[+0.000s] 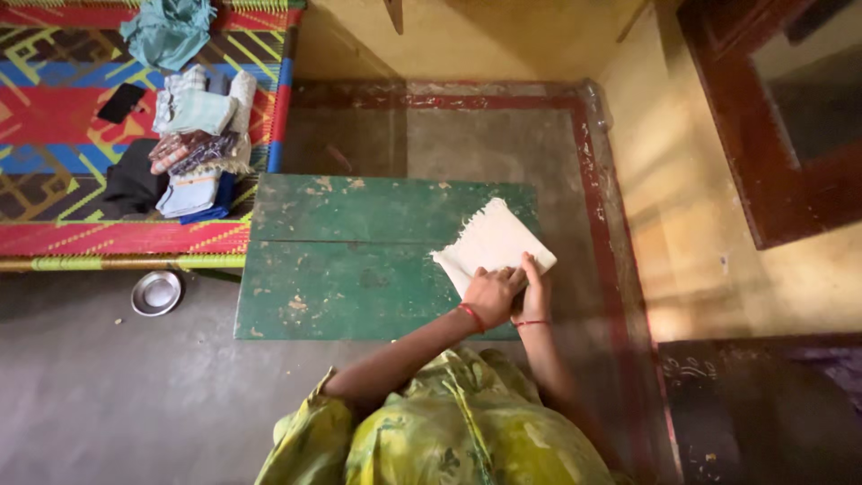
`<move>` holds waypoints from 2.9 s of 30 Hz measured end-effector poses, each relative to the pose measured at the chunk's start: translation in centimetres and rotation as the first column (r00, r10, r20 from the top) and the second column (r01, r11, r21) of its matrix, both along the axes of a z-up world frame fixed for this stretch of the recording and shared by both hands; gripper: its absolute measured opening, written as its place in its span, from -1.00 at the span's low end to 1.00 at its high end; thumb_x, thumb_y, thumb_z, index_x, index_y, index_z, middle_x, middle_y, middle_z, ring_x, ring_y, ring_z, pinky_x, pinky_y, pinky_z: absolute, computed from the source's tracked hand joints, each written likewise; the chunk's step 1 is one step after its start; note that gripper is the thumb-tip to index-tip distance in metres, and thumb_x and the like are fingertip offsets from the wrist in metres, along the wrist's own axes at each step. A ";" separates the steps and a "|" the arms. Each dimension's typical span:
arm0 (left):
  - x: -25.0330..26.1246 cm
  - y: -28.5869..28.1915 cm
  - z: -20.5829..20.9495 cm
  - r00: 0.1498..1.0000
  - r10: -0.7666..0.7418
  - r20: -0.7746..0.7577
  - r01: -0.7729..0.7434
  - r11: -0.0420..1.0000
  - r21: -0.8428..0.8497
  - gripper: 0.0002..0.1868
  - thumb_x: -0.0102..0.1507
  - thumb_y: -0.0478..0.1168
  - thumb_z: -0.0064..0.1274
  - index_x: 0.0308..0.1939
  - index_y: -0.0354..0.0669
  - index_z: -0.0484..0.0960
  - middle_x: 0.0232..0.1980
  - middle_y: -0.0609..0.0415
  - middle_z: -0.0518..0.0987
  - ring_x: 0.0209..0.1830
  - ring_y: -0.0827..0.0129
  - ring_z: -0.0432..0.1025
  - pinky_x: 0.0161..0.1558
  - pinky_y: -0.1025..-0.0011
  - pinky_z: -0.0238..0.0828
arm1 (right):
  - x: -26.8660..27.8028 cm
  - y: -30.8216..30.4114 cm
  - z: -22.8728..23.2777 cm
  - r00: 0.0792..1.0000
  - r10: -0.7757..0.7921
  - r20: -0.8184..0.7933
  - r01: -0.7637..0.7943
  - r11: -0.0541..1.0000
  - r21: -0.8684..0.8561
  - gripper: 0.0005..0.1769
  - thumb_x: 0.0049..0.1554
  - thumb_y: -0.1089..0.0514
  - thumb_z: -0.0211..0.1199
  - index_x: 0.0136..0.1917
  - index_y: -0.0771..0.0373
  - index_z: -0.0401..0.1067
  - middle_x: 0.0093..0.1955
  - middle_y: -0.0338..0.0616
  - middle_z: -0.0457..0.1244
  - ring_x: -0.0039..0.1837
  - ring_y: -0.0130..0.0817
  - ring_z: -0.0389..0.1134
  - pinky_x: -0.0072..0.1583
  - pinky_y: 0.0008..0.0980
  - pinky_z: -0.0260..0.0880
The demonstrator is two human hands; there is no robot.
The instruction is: The person smooths and folds a piece of cloth on a green wooden surface, then places the folded cloth into a wooden cabinet.
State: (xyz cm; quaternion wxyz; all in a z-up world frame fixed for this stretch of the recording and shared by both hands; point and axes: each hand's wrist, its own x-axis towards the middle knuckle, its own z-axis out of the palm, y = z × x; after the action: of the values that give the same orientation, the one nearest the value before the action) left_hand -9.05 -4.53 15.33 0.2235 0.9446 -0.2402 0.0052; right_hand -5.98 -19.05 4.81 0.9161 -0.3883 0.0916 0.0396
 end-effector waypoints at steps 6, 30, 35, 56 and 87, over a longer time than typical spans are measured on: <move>-5.6 3.5 2.0 0.996 -0.048 0.080 0.068 0.962 -0.265 -0.13 0.12 0.13 0.27 0.38 -0.24 0.37 0.22 -0.29 0.39 0.11 -0.20 0.37 0.08 -0.04 0.30 | -5.9 0.2 10.2 0.990 0.056 -0.131 -0.043 0.994 0.096 -0.46 0.30 -0.13 0.10 0.38 0.27 0.31 0.26 -0.10 0.32 0.23 -0.20 0.37 0.28 -0.14 0.35; 0.7 -16.8 5.5 0.536 -0.639 -0.551 -0.302 0.464 -0.833 -0.31 0.14 -0.24 0.31 0.31 -0.46 0.48 0.15 -0.08 0.64 0.17 0.27 0.53 0.28 0.32 0.41 | -7.3 -32.4 6.8 0.995 -0.101 -0.023 0.103 0.986 0.133 -0.56 0.36 -0.09 0.09 0.36 0.20 0.36 0.30 -0.12 0.33 0.34 -0.21 0.35 0.38 -0.12 0.32; 3.9 -22.4 7.3 0.643 -0.567 -0.515 -0.029 0.654 -0.756 -0.33 0.18 -0.13 0.31 0.30 -0.31 0.46 0.18 -0.09 0.66 0.18 0.26 0.52 0.22 0.33 0.43 | -3.9 -42.5 5.4 0.975 -0.219 -0.035 0.200 0.936 -0.289 -0.66 0.38 0.02 0.20 0.26 0.31 0.36 0.18 0.20 0.31 0.17 -0.06 0.32 0.18 -0.11 0.27; 27.7 -27.0 3.3 0.854 -0.373 -0.362 0.269 0.913 -0.306 -0.49 0.09 -0.06 0.28 0.06 -0.19 0.62 0.05 -0.11 0.68 0.01 0.10 0.59 0.08 0.24 0.51 | 19.1 -38.3 15.6 0.708 0.706 0.000 0.248 -0.249 -0.936 -0.40 0.02 -0.39 0.41 -0.12 0.21 0.53 -0.27 0.10 0.35 -0.16 0.11 0.41 -0.14 -0.04 0.39; 63.2 -14.2 9.1 0.797 0.249 -0.550 -0.466 -0.325 -0.823 -0.53 0.19 -0.38 0.24 0.17 -0.39 0.52 0.00 -0.07 0.68 -0.09 0.27 0.60 -0.03 0.25 0.59 | 74.4 -22.0 17.9 0.618 0.786 -0.011 -0.767 0.600 -0.226 -0.56 0.19 0.05 0.26 0.27 0.32 0.44 0.19 -0.20 0.39 0.19 -0.40 0.41 0.23 -0.32 0.41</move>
State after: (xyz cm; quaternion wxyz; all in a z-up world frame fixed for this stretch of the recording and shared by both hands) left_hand 54.14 -18.74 24.42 0.8553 0.4514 0.1744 0.1850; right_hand 68.38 -41.01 22.70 0.7646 -0.4846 -0.1239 0.4065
